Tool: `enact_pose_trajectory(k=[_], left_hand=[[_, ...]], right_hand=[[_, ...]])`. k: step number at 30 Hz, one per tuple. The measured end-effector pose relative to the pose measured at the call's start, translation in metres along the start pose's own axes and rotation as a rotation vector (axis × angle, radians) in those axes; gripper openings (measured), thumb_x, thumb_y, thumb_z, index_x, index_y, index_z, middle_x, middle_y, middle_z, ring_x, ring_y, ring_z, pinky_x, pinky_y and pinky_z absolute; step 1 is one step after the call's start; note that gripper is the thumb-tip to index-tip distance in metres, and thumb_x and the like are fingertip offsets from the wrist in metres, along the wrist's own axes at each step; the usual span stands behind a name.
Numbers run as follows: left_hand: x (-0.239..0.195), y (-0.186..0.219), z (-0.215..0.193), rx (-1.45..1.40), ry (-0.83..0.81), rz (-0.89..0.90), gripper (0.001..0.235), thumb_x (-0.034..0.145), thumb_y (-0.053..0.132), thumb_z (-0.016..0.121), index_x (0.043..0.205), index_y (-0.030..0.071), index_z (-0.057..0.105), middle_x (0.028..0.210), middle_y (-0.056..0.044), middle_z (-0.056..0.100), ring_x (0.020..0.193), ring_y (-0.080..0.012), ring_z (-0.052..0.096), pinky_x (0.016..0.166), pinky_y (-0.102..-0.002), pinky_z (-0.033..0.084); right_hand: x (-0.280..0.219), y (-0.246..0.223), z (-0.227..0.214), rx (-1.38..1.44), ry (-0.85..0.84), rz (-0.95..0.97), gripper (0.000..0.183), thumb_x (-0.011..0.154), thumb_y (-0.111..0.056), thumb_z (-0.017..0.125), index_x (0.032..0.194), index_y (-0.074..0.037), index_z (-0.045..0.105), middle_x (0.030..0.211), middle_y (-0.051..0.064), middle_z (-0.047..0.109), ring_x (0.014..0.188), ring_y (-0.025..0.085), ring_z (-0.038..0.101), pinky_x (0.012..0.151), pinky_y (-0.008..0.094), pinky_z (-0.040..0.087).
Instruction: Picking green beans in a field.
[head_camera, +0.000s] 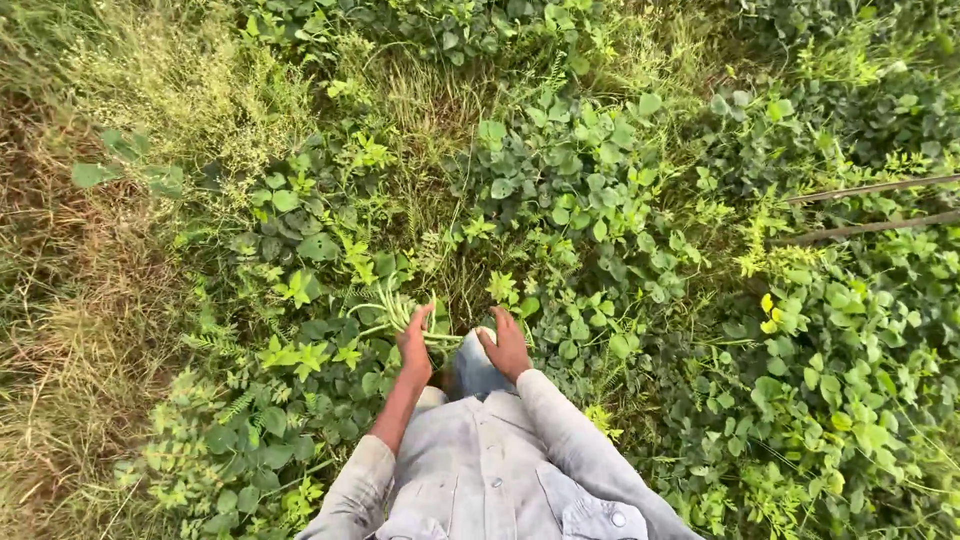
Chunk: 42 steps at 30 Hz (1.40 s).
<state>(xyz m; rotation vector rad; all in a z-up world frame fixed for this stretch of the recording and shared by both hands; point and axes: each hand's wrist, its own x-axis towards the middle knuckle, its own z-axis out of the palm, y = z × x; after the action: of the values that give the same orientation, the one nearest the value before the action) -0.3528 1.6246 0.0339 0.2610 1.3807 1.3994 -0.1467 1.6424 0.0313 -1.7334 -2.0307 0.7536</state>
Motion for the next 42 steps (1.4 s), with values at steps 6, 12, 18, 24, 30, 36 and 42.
enact_pose_trajectory(k=[6,12,18,24,30,36,42], left_hand=[[0.053,-0.042,0.017,-0.152,0.147,-0.193,0.027,0.092,0.036,0.072,0.098,0.01,0.076,0.082,0.004,0.05,0.076,-0.0135,0.048,0.066,-0.034,0.042],[0.111,-0.056,0.044,-0.027,0.092,-0.218,0.044,0.097,0.042,0.065,0.105,0.002,0.081,0.091,-0.003,0.07,0.091,-0.015,0.062,0.09,-0.032,0.045],[0.2,-0.038,0.092,0.175,0.111,-0.183,0.048,0.095,0.045,0.064,0.11,0.002,0.08,0.107,-0.01,0.08,0.105,-0.0205,0.068,0.104,-0.037,0.044],[0.262,-0.003,0.193,0.047,0.097,-0.146,0.052,0.098,0.043,0.066,0.101,-0.008,0.076,0.104,-0.016,0.079,0.095,-0.0218,0.071,0.092,-0.037,0.052],[0.272,0.047,0.255,-0.005,-0.051,-0.203,0.041,0.098,0.039,0.064,0.083,0.0,0.068,0.104,-0.018,0.078,0.1,-0.0258,0.076,0.088,-0.041,0.059],[0.286,0.038,0.256,-0.116,-0.032,-0.201,0.035,0.098,0.031,0.066,0.076,0.006,0.056,0.101,-0.023,0.075,0.094,-0.0327,0.077,0.08,-0.041,0.062],[0.306,0.047,0.258,-0.237,0.014,-0.297,0.034,0.097,0.034,0.066,0.078,0.008,0.056,0.1,-0.018,0.076,0.095,-0.0317,0.076,0.077,-0.039,0.063]], right_hand=[[0.026,0.033,0.017,0.035,-0.095,0.083,0.059,0.095,-0.044,0.062,0.143,-0.009,0.052,0.146,0.018,0.055,0.135,0.037,0.054,0.112,0.046,0.044],[0.109,0.082,0.027,-0.011,-0.253,0.216,0.063,0.095,-0.048,0.061,0.142,-0.007,0.05,0.15,0.018,0.051,0.133,0.04,0.052,0.11,0.046,0.044],[0.205,0.108,0.018,0.101,-0.043,0.171,0.06,0.095,-0.042,0.063,0.14,-0.004,0.052,0.148,0.022,0.049,0.134,0.042,0.048,0.11,0.048,0.041],[0.289,0.134,-0.004,0.069,-0.102,0.294,0.056,0.096,-0.043,0.063,0.137,-0.005,0.053,0.149,0.019,0.049,0.133,0.041,0.049,0.107,0.048,0.043],[0.33,0.134,-0.035,0.127,-0.078,0.322,0.053,0.097,-0.043,0.06,0.137,-0.009,0.055,0.143,0.017,0.055,0.13,0.038,0.054,0.107,0.048,0.044],[0.327,0.13,-0.044,0.083,-0.103,0.45,0.051,0.094,-0.046,0.06,0.135,-0.015,0.057,0.144,0.01,0.055,0.13,0.034,0.055,0.105,0.059,0.038],[0.329,0.178,-0.015,0.091,-0.313,0.455,0.049,0.095,-0.051,0.058,0.128,-0.016,0.066,0.133,0.014,0.063,0.123,0.036,0.06,0.103,0.047,0.047]])
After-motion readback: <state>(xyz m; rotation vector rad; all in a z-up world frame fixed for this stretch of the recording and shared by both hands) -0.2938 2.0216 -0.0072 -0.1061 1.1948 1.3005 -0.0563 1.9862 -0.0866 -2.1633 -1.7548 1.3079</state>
